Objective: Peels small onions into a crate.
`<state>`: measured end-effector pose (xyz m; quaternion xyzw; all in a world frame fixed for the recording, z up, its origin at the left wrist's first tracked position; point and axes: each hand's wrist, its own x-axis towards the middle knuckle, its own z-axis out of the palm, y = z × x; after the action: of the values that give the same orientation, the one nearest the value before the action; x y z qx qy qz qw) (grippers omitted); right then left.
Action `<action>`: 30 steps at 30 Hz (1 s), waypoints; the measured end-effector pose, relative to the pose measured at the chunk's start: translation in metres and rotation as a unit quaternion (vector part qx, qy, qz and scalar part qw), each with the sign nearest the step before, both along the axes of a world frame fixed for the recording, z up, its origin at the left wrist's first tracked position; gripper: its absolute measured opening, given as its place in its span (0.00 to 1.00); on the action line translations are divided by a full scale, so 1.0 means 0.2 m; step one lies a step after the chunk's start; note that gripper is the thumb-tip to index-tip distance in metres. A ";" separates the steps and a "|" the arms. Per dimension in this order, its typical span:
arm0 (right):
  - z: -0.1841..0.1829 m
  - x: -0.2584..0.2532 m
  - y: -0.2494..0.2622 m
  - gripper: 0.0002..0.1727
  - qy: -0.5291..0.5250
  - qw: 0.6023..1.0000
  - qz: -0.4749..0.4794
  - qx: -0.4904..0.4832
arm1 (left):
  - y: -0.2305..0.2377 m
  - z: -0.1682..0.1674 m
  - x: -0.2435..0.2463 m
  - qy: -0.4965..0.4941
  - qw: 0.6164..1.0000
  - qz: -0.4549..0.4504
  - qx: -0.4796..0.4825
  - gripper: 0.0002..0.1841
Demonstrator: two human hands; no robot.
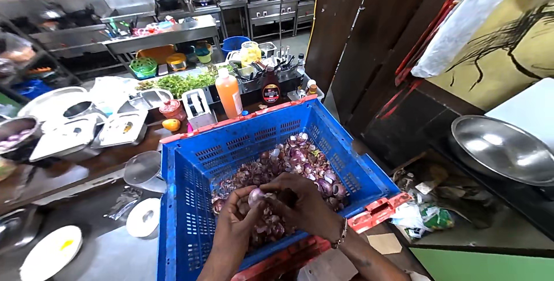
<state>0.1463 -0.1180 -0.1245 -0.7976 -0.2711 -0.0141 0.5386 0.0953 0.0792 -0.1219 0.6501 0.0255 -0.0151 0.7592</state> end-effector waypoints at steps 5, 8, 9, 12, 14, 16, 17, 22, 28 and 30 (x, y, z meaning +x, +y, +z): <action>0.00 0.01 0.00 0.15 -0.048 0.998 0.016 -0.026 | -0.02 0.04 -0.01 -0.023 0.999 0.000 0.037 0.22; 0.03 0.01 -0.01 0.19 -0.062 0.994 0.033 -0.088 | -0.02 0.02 -0.01 -0.019 0.999 -0.002 0.041 0.22; 0.03 0.01 0.00 0.20 -0.074 0.991 0.039 -0.107 | -0.02 0.02 -0.02 -0.017 0.999 -0.001 0.051 0.22; 0.00 0.01 0.02 0.18 -0.118 0.986 0.040 -0.113 | -0.01 0.00 -0.01 -0.019 0.996 0.007 0.089 0.23; -0.02 0.00 0.03 0.17 -0.119 0.988 0.033 -0.091 | 0.00 -0.01 -0.02 -0.021 0.994 0.014 0.110 0.24; -0.03 -0.01 0.04 0.18 -0.106 0.992 0.024 -0.069 | 0.01 -0.01 -0.03 -0.026 0.992 0.014 0.121 0.25; -0.04 -0.01 0.05 0.18 -0.105 0.992 0.018 -0.061 | 0.02 -0.01 -0.03 -0.027 0.992 0.012 0.124 0.26; -0.08 -0.04 0.09 0.15 -0.113 0.993 -0.009 -0.020 | 0.05 -0.02 -0.03 -0.035 0.990 0.004 0.134 0.25; -0.07 -0.05 0.11 0.13 -0.088 0.996 -0.029 -0.003 | 0.06 -0.02 -0.04 -0.047 0.990 -0.001 0.132 0.25; -0.07 -0.05 0.10 0.12 -0.061 0.997 -0.040 0.008 | 0.06 -0.02 -0.04 -0.053 0.991 -0.012 0.125 0.26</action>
<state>0.1365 -0.0978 -0.1386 -0.8013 -0.2714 -0.0865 0.5261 0.0874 0.0918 -0.1260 0.7398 -0.0204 0.0134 0.6724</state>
